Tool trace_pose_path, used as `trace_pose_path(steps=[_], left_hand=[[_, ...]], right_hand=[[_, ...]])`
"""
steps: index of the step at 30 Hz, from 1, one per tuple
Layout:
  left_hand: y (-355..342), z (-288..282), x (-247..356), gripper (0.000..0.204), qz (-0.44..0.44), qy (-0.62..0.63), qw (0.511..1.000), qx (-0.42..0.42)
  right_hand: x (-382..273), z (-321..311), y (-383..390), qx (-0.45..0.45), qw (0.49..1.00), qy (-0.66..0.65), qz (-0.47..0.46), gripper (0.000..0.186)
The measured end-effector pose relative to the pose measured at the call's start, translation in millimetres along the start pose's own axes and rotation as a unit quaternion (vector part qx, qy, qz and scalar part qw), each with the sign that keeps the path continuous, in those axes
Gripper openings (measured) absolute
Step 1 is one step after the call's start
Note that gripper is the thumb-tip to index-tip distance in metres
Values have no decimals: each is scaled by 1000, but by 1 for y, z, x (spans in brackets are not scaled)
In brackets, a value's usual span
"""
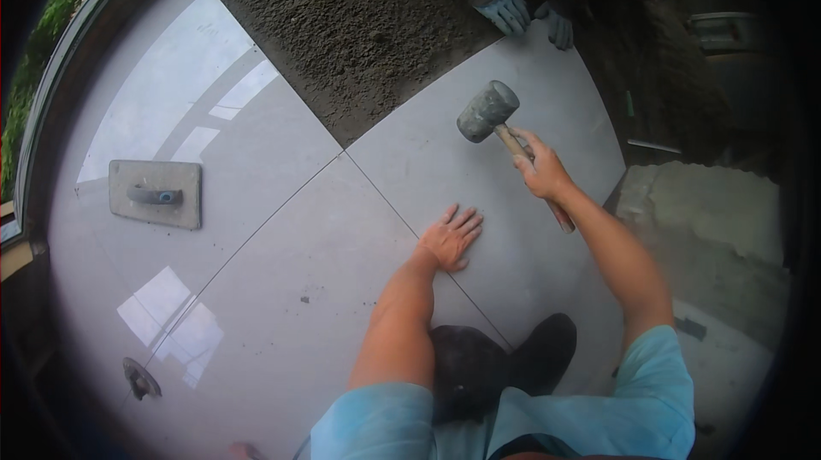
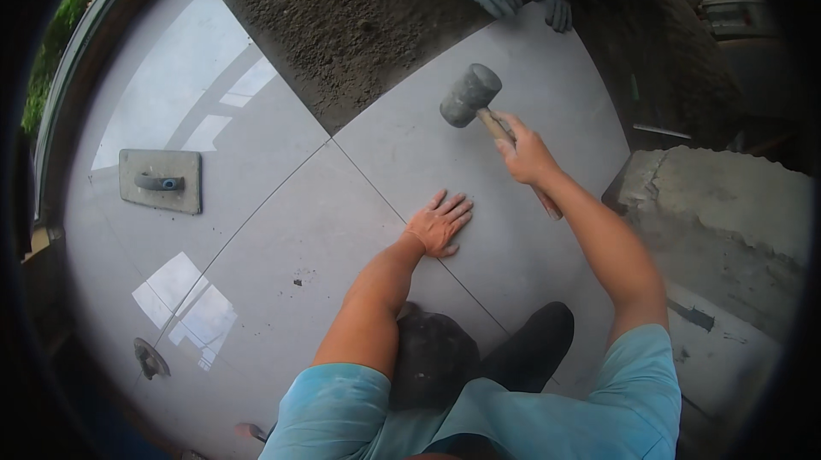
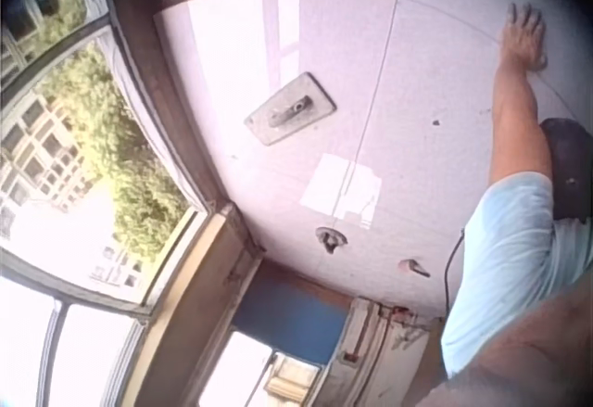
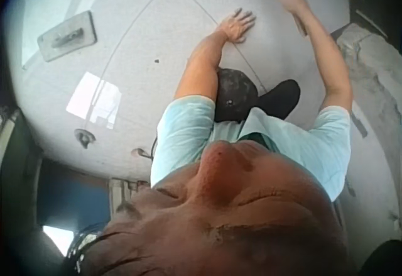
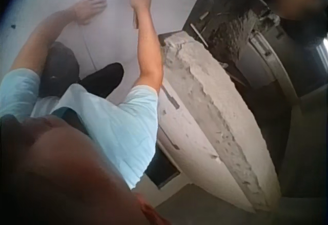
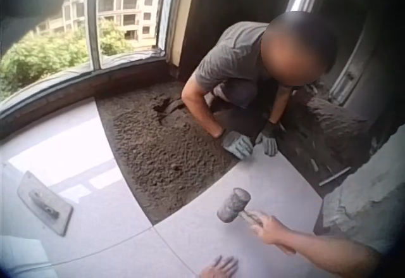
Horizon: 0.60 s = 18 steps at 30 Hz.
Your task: The person places a floor tile on the mortar with an assistant, taps the tile with a rubber mallet to level it, and presses down on it using a hand float.
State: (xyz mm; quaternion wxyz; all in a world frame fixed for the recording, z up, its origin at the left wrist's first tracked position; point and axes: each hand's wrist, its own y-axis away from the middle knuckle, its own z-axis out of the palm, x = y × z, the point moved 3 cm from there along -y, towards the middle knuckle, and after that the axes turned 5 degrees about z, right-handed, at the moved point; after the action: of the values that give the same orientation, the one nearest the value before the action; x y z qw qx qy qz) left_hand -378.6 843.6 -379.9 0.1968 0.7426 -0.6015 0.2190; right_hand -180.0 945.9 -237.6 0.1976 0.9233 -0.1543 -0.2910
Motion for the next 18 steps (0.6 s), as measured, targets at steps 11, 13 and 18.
trace_pose_path(steps=[11, 13, 18], left_hand=[[-12, 10, 12, 77, -3, -34, 999, 19], [-10, 13, 17, 77, -14, -45, 999, 8], [-14, 23, 33, 78, -41, -58, 997, -8]], right_hand=[[146, 69, 175, 63, 993, -21, 97, 55], [127, 62, 161, 127, 991, -40, 33, 54], [108, 61, 130, 292, 942, -94, -137, 49]])
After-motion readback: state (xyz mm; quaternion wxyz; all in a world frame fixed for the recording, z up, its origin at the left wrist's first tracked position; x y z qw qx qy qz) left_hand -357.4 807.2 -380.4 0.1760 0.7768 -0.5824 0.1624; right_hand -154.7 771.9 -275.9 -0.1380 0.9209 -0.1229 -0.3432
